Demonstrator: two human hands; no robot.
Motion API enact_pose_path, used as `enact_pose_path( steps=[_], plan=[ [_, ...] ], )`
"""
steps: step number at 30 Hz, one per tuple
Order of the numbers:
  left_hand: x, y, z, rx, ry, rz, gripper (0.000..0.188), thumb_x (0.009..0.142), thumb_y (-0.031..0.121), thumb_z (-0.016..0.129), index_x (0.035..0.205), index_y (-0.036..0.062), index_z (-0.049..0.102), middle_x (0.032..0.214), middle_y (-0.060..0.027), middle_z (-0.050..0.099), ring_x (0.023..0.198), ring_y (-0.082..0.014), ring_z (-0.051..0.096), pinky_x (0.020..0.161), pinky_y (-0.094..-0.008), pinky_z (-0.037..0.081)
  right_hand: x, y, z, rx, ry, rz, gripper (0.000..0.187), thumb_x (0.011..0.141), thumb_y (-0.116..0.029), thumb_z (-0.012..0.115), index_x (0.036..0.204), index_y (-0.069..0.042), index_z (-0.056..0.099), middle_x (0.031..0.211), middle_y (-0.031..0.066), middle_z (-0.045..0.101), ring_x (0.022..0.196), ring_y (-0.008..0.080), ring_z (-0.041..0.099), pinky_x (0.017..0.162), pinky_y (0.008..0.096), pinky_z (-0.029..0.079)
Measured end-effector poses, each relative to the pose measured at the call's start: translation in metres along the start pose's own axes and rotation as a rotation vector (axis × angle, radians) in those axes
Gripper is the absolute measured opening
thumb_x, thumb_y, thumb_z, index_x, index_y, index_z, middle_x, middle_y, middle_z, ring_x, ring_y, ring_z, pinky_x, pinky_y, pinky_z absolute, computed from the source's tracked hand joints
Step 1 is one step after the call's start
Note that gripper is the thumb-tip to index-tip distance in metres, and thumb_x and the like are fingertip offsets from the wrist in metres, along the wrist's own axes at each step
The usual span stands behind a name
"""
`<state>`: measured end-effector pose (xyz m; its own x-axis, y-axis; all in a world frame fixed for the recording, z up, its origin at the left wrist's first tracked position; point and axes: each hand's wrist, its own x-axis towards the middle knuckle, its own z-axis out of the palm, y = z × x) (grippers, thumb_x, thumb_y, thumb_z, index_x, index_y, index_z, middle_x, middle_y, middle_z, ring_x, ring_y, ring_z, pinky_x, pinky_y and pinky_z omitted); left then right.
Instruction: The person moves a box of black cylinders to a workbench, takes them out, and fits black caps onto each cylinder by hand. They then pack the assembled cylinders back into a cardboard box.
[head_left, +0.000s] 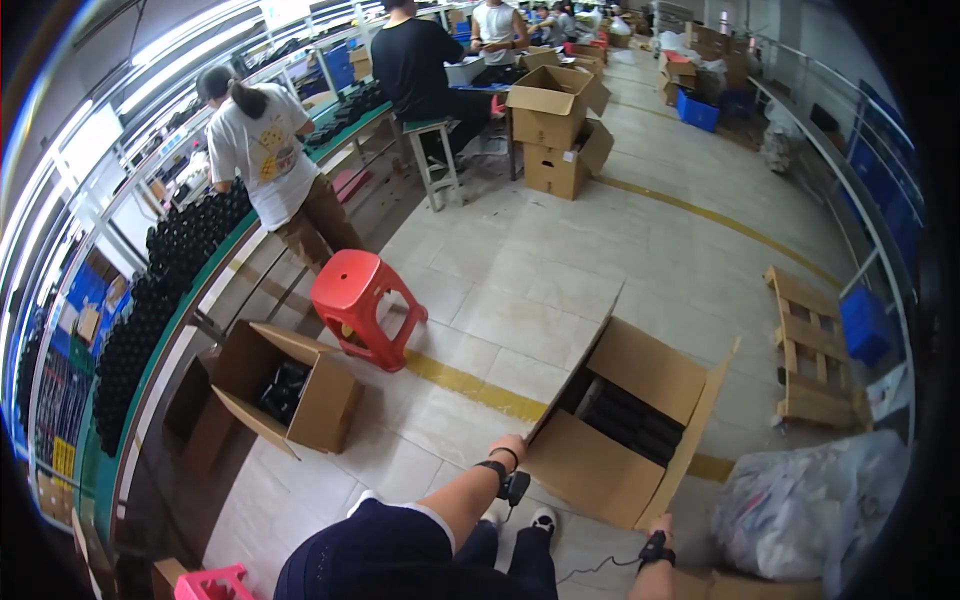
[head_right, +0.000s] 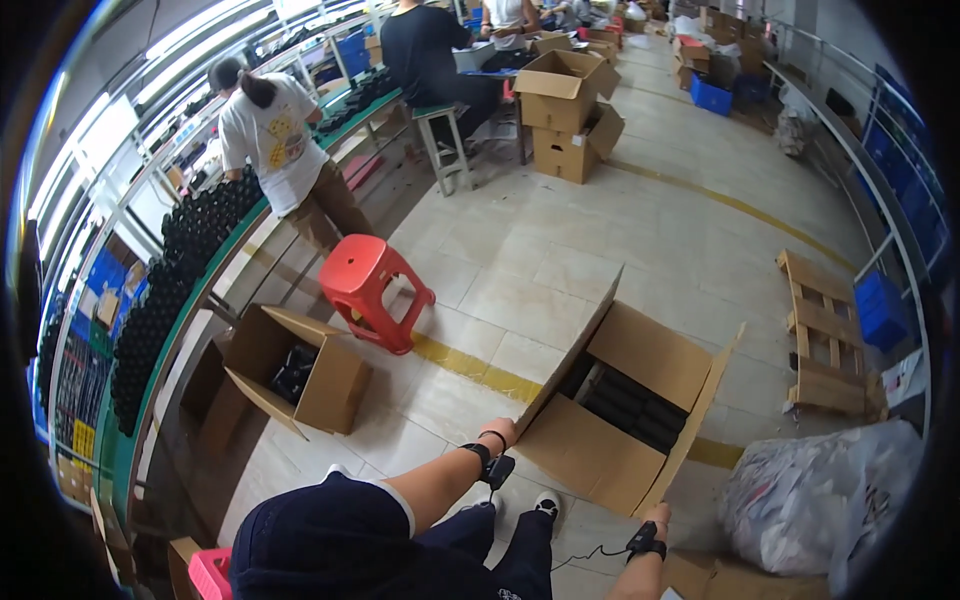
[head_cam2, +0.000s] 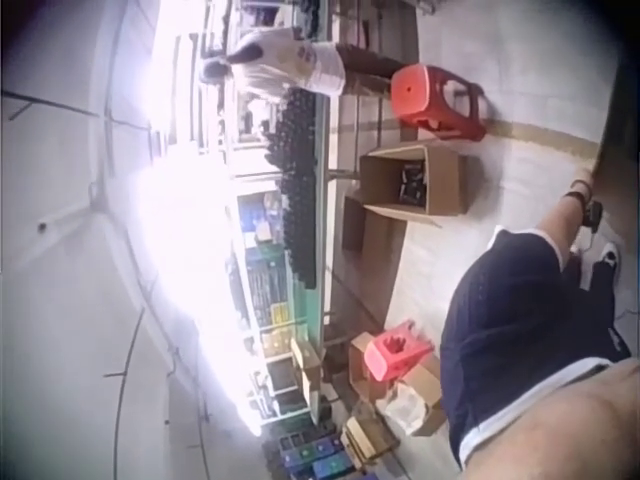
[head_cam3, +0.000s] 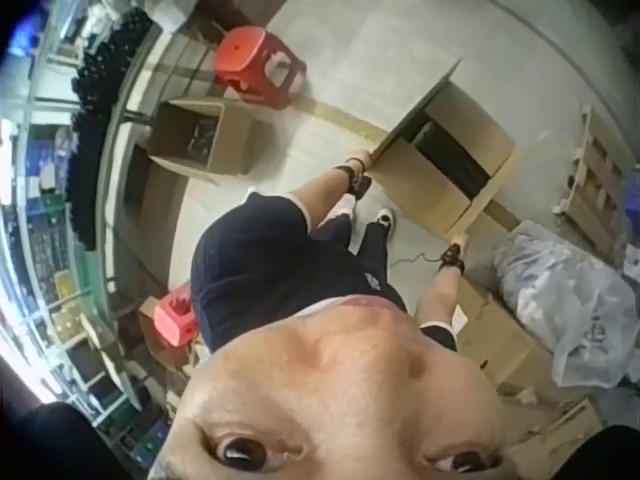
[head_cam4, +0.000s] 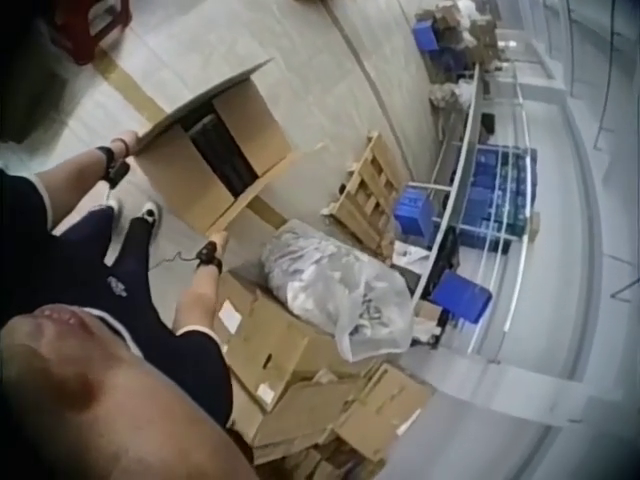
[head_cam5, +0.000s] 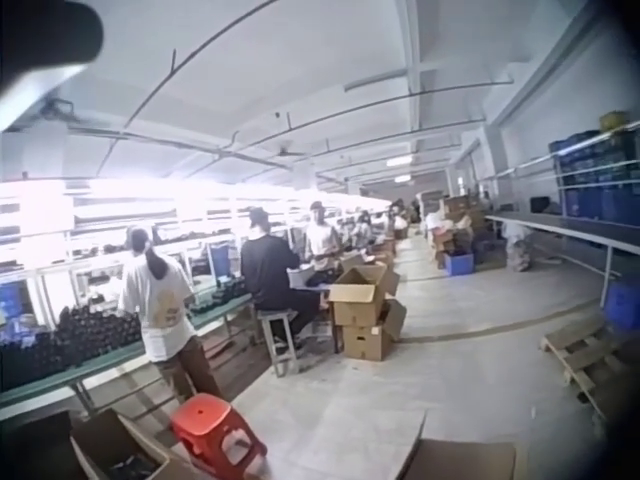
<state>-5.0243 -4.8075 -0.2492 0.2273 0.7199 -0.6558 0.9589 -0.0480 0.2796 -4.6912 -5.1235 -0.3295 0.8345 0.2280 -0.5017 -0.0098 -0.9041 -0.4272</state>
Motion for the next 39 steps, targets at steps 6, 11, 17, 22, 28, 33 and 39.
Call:
enact_pose_path(
  steps=[6, 11, 17, 22, 28, 33, 39],
  plan=[
    [-0.009, -0.023, -0.004, 0.050, -0.010, 0.100, 0.033, 0.082, 0.030, 0.050, 0.100, 0.0080, 0.066, 0.104, -0.0155, 0.064, 0.097, -0.0307, 0.061, 0.082, -0.0396, 0.049, -0.025, -0.005, 0.021, -0.124, -0.013, -0.115, 0.026, 0.082, -0.017, 0.055, 0.091, 0.006, 0.063, 0.092, 0.0260, 0.063, 0.091, 0.0399, 0.061, 0.071, 0.0422, 0.049],
    [-0.012, -0.049, -0.010, 0.060, -0.014, 0.097, 0.034, 0.082, 0.032, 0.051, 0.101, 0.0072, 0.066, 0.104, -0.0164, 0.063, 0.097, -0.0318, 0.061, 0.082, -0.0399, 0.049, -0.080, -0.022, 0.021, -0.115, -0.003, -0.051, 0.026, 0.081, -0.018, 0.059, 0.091, 0.006, 0.063, 0.093, 0.0248, 0.063, 0.091, 0.0401, 0.061, 0.071, 0.0420, 0.049],
    [-0.045, -0.092, 0.002, 0.034, -0.019, 0.100, 0.039, 0.082, 0.036, 0.050, 0.103, 0.0064, 0.065, 0.109, -0.0186, 0.061, 0.101, -0.0339, 0.059, 0.085, -0.0422, 0.047, -0.105, 0.031, 0.049, -0.211, 0.000, -0.130, 0.031, 0.082, -0.026, 0.060, 0.088, 0.004, 0.064, 0.090, 0.0264, 0.062, 0.089, 0.0419, 0.060, 0.074, 0.0455, 0.048],
    [-0.093, -0.100, 0.034, 0.001, -0.003, 0.033, 0.041, 0.084, 0.038, 0.047, 0.102, 0.0059, 0.065, 0.107, -0.0184, 0.062, 0.100, -0.0345, 0.059, 0.085, -0.0435, 0.047, -0.129, 0.074, 0.053, -0.211, -0.031, -0.141, 0.034, 0.082, -0.029, 0.059, 0.089, 0.004, 0.065, 0.091, 0.0274, 0.061, 0.092, 0.0417, 0.059, 0.076, 0.0457, 0.048],
    [-0.094, -0.114, 0.047, 0.064, 0.023, 0.103, 0.037, 0.085, 0.034, 0.048, 0.102, 0.0064, 0.065, 0.107, -0.0173, 0.062, 0.100, -0.0328, 0.060, 0.083, -0.0422, 0.048, -0.137, 0.063, 0.046, -0.125, -0.073, -0.108, 0.024, 0.083, -0.016, 0.054, 0.088, 0.005, 0.065, 0.092, 0.0276, 0.061, 0.092, 0.0432, 0.058, 0.075, 0.0453, 0.048],
    [-0.116, -0.137, 0.036, 0.054, 0.095, 0.074, 0.031, 0.082, 0.027, 0.052, 0.104, 0.0094, 0.065, 0.108, -0.0149, 0.063, 0.099, -0.0313, 0.061, 0.083, -0.0396, 0.049, -0.183, 0.064, 0.058, -0.247, -0.009, -0.235, 0.022, 0.082, -0.015, 0.055, 0.088, 0.003, 0.065, 0.092, 0.0266, 0.061, 0.091, 0.0423, 0.058, 0.073, 0.0444, 0.049],
    [-0.175, -0.206, 0.028, 0.126, -0.012, 0.146, 0.032, 0.081, 0.027, 0.054, 0.104, 0.0081, 0.065, 0.108, -0.0150, 0.063, 0.099, -0.0310, 0.061, 0.083, -0.0396, 0.049, -0.276, 0.118, 0.101, -0.265, 0.003, -0.104, 0.020, 0.080, -0.013, 0.057, 0.088, 0.002, 0.065, 0.094, 0.0257, 0.061, 0.093, 0.0410, 0.058, 0.075, 0.0449, 0.049]
  ],
)
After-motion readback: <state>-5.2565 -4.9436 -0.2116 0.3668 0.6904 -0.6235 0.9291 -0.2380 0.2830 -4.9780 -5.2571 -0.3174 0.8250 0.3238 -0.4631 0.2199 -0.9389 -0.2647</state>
